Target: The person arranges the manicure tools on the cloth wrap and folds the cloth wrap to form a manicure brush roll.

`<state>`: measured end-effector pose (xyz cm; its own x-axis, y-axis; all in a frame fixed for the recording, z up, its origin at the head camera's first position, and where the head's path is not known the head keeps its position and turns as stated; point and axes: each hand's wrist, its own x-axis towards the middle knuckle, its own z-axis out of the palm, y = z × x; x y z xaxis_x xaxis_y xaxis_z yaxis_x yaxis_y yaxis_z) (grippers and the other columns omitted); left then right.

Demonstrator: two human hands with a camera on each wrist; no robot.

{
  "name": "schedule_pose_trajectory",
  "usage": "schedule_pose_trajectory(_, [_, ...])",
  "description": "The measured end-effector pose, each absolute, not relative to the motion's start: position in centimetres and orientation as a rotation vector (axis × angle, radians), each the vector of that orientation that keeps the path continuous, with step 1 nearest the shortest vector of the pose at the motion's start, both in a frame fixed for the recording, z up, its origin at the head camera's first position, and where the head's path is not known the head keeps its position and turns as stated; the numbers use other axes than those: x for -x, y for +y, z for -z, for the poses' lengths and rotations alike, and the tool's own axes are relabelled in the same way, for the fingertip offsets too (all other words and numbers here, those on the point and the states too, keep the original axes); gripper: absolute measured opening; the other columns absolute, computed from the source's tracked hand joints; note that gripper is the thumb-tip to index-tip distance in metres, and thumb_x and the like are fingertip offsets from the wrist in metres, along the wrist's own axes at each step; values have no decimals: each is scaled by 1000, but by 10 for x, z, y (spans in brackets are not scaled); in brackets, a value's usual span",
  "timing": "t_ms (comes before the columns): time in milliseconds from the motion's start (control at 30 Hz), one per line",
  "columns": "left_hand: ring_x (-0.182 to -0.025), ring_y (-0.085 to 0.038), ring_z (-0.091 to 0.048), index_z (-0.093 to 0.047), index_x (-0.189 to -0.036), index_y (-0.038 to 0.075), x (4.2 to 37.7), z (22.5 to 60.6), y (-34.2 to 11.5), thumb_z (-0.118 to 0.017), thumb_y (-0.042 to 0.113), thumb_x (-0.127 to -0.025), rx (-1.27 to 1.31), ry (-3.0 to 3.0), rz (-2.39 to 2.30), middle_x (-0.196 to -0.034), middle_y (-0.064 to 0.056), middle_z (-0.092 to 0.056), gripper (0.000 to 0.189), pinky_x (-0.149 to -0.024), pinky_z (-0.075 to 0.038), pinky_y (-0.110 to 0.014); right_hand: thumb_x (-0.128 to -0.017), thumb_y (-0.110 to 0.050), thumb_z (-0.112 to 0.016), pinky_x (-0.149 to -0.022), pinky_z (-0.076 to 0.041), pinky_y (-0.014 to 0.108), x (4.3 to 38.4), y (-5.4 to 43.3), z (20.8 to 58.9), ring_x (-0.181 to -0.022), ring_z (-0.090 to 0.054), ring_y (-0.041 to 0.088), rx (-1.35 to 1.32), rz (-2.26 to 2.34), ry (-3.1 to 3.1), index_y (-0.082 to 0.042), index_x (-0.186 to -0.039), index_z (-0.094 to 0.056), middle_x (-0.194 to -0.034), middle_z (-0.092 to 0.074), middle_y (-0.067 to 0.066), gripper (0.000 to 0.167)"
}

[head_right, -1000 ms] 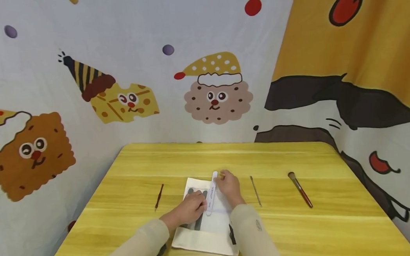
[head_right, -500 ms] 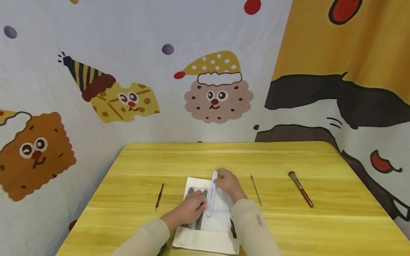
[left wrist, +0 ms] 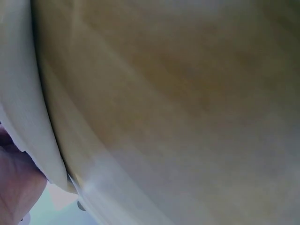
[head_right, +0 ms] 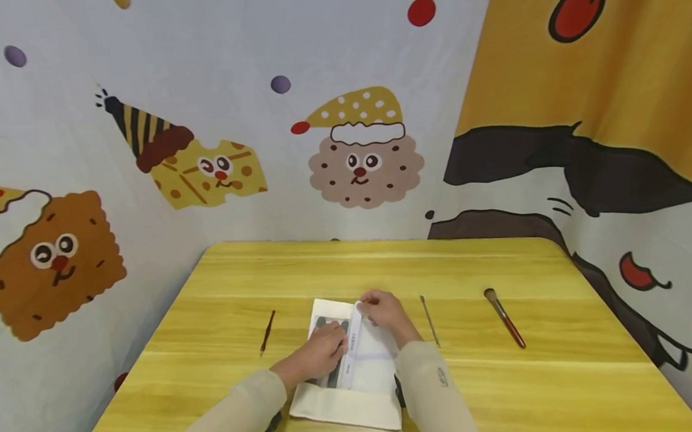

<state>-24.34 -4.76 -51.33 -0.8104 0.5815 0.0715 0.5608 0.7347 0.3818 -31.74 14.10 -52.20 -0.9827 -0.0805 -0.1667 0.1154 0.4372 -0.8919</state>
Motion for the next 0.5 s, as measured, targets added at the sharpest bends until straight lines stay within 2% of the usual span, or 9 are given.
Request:
schedule_pose_trajectory(200, [-79, -9, -42, -58, -87, 14, 245, 516, -47, -60, 10, -98, -903, 2875, -635, -82, 8, -45, 11, -76, -37, -27, -96, -19, -67, -59, -46, 29, 314, 140, 520, -64, -54, 17, -19, 1582, 2544, -6, -112, -71, -79, -62, 5, 21])
schedule_pose_trajectory(333, [-79, -10, -42, -59, -86, 12, 245, 517, -47, -62, 7, -96, -941, 2908, -619, -81, 6, -46, 11, -74, -38, -27, -98, -26, -64, -60, -45, 30, 311, 140, 520, -63, -53, 16, -28, 1550, 2576, -8, -116, -72, -74, -61, 4, 26])
schedule_pose_trajectory(500, [-78, -10, -42, -58, -84, 12, 244, 518, -47, -63, 3, -92, -1020, 2949, -551, -80, 6, -46, 13, -72, -36, -26, -97, -32, -64, -65, -48, 30, 308, 143, 523, -66, -56, 15, -87, 1570, 2574, -9, -105, -76, -73, -62, 3, 27])
